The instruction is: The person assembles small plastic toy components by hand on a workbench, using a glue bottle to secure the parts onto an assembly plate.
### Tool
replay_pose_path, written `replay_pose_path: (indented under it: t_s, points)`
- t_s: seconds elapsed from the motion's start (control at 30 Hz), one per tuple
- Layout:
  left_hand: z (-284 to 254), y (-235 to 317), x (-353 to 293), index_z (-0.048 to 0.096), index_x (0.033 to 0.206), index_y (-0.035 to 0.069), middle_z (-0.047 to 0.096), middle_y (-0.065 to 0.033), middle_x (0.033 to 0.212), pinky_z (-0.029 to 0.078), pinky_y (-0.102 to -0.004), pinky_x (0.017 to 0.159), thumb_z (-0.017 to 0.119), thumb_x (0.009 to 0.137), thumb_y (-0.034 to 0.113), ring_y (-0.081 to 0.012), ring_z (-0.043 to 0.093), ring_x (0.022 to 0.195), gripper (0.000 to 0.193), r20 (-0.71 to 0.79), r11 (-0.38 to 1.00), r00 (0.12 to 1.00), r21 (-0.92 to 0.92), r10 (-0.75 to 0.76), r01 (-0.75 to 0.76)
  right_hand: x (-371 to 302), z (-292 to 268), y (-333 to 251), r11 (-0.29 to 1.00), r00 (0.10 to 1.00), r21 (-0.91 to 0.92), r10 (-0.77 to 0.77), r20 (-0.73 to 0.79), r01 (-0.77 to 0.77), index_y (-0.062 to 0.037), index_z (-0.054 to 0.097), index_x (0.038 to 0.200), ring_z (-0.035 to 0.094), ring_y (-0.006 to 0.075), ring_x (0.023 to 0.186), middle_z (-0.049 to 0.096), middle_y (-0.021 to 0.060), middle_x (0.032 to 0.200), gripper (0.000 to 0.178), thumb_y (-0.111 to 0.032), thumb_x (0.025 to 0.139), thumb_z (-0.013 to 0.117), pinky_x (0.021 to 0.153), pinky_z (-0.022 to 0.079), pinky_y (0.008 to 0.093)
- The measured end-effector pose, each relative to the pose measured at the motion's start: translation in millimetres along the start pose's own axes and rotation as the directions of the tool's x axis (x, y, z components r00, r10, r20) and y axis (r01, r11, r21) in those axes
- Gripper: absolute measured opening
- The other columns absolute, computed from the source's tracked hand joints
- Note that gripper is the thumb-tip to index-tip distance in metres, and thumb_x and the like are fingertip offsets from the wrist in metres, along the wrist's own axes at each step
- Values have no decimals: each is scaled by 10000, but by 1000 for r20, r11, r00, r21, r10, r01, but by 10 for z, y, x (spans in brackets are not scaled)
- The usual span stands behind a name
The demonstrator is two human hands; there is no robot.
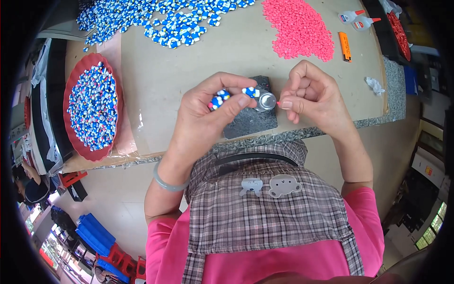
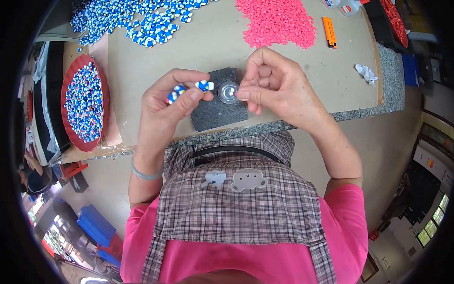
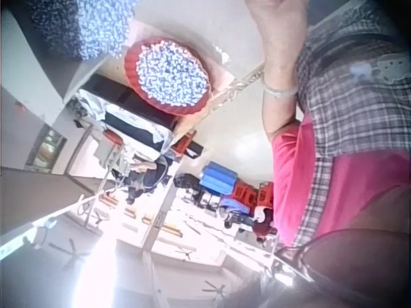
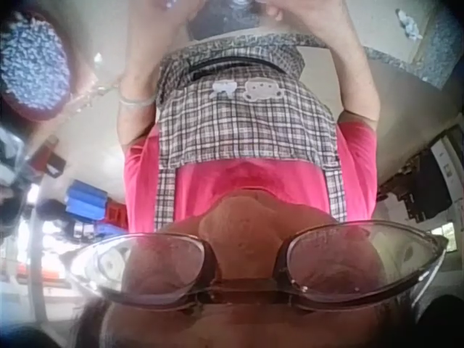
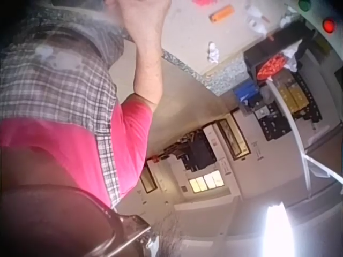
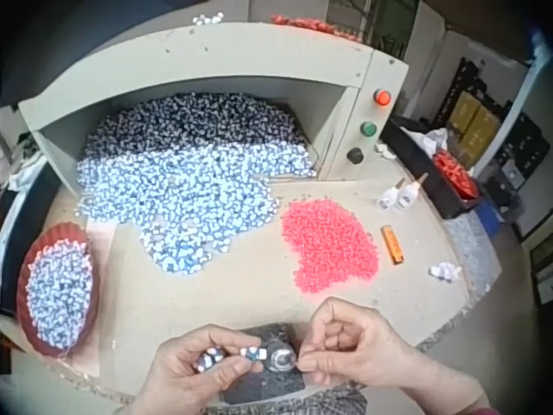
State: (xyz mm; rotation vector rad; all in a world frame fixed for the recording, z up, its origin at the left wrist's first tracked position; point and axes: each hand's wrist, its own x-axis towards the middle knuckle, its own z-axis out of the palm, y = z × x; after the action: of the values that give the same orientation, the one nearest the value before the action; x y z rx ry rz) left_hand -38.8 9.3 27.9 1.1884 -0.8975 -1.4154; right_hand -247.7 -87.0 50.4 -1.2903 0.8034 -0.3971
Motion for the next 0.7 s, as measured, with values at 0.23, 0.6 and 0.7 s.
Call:
replay_pose_path:
  t_s: [0.23,0.6,0.7]
  points:
    - [179,-67,-19,640,1042,8,685,-67,839,497,-251,692,644,884,53,-125,659,793,164,-24,952,986,266,166,-154,-11,96,25,986,993,122,-116,-15,116,-49,464,881,605,84,619,631,76,806,228,48,842,667,551,517,217]
    - [247,-62,9,640,1023,1,661,-109,888,505,-299,673,649,858,23,-219,658,780,166,85,762,920,534,384,-367,-4,124,68,991,991,18,-130,-35,131,-61,455,858,593,61,620,606,34,756,226,8,859,670,537,500,198]
    - [271,-73,9,626,1013,6,643,-126,883,514,-346,649,639,844,-3,-283,649,771,169,103,722,900,562,424,-404,-13,138,76,991,990,-29,-130,-63,128,-57,452,858,594,61,626,586,15,737,230,-2,856,676,529,499,199]
